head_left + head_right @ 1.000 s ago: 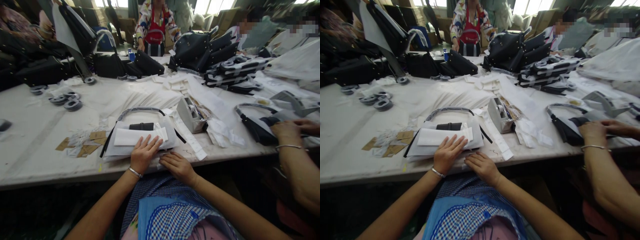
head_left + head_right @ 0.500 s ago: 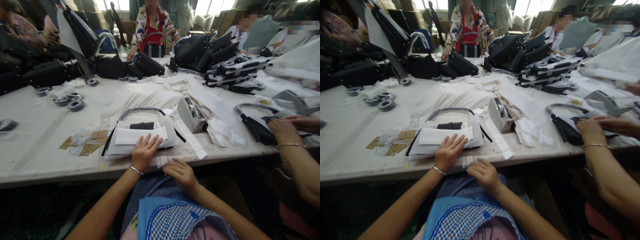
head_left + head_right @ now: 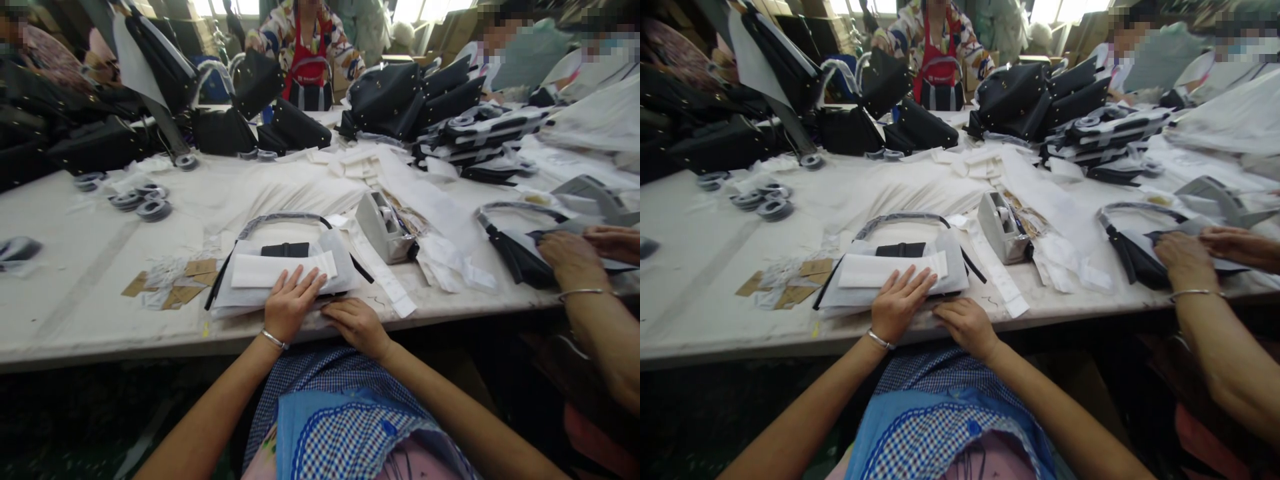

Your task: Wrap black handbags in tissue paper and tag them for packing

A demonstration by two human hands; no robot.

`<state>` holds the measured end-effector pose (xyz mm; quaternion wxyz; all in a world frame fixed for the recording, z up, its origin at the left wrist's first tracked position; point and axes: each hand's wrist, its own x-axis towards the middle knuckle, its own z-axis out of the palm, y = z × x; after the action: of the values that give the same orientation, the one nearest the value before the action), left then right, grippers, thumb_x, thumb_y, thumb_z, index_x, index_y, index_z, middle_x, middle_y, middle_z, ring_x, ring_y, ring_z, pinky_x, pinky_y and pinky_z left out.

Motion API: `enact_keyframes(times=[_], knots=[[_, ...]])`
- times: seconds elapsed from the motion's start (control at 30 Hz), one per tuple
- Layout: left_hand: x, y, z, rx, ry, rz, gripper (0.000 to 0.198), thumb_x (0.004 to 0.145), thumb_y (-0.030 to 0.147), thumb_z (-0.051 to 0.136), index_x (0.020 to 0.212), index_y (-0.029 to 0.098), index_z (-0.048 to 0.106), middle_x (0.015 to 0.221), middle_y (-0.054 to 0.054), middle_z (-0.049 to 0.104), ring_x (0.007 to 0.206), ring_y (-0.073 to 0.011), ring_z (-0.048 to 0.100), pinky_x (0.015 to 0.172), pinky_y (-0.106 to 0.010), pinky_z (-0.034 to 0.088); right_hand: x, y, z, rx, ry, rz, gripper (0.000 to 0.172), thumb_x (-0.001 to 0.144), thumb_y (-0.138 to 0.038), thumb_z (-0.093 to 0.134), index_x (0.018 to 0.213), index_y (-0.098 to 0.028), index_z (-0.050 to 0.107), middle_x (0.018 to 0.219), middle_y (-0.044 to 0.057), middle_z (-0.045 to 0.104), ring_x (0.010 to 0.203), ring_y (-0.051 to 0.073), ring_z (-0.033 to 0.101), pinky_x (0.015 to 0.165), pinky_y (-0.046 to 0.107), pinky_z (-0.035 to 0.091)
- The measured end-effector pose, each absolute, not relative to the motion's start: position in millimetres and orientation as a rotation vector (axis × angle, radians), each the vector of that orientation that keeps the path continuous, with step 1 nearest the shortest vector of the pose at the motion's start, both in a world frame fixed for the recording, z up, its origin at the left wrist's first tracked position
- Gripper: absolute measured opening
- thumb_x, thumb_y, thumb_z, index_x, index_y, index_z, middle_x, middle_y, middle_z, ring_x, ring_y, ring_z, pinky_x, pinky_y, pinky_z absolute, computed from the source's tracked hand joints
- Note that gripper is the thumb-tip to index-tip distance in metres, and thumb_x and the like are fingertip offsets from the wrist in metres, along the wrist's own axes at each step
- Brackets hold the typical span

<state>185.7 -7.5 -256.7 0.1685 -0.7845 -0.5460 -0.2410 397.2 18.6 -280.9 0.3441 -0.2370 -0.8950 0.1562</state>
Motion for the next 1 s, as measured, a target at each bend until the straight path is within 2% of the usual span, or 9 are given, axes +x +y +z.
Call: enact_keyframes(times=[0.17, 0.6, 0.87, 1.0], knots=[[185.1, -6.8, -259.0, -2.222, -1.532, -0.664, 0.045, 0.098, 0.027, 0.052, 0.143, 0.032, 0.048, 0.141, 0.000, 0.057, 0.133, -0.0276, 0.051, 0.113, -0.050, 0.039, 394.6, 17.0, -281.6, -0.512, -2.260, 0.370, 0.027, 0.098, -0.010, 0.048, 0.107, -0.021, 0.071, 0.103, 0.005, 0.077, 0.097, 0.019, 0.072, 0.091, 0.035, 0.055], [185.3, -6.5, -262.6, -2.245, -1.558, -0.648, 0.048, 0.098, 0.023, 0.050, 0.145, 0.033, 0.045, 0.144, 0.000, 0.054, 0.136, -0.0286, 0.047, 0.114, -0.051, 0.035, 409.0, -24.1, -258.0, -0.515, -2.287, 0.298, 0.027, 0.096, -0.007, 0.047, 0.103, -0.019, 0.070, 0.097, 0.003, 0.078, 0.091, 0.016, 0.074, 0.088, 0.030, 0.057], [185.8, -6.9, -263.4, -2.264, -1.536, -0.637, 0.047, 0.099, 0.022, 0.049, 0.144, 0.031, 0.046, 0.145, -0.002, 0.054, 0.135, -0.0258, 0.049, 0.117, -0.051, 0.031, 407.5, 17.5, -216.2, -0.440, -2.344, 0.290, 0.026, 0.093, -0.007, 0.051, 0.104, -0.020, 0.071, 0.091, 0.003, 0.077, 0.080, 0.015, 0.072, 0.077, 0.027, 0.058], [187.2, -8.9, -260.6, -2.238, -1.563, -0.631, 0.046, 0.096, 0.022, 0.054, 0.141, 0.031, 0.051, 0.139, -0.007, 0.060, 0.126, -0.0248, 0.056, 0.115, -0.050, 0.036, 399.8, 46.0, -206.0, -0.473, -2.372, 0.295, 0.028, 0.093, -0.011, 0.052, 0.106, -0.023, 0.074, 0.096, 0.002, 0.078, 0.082, 0.014, 0.073, 0.074, 0.022, 0.056]])
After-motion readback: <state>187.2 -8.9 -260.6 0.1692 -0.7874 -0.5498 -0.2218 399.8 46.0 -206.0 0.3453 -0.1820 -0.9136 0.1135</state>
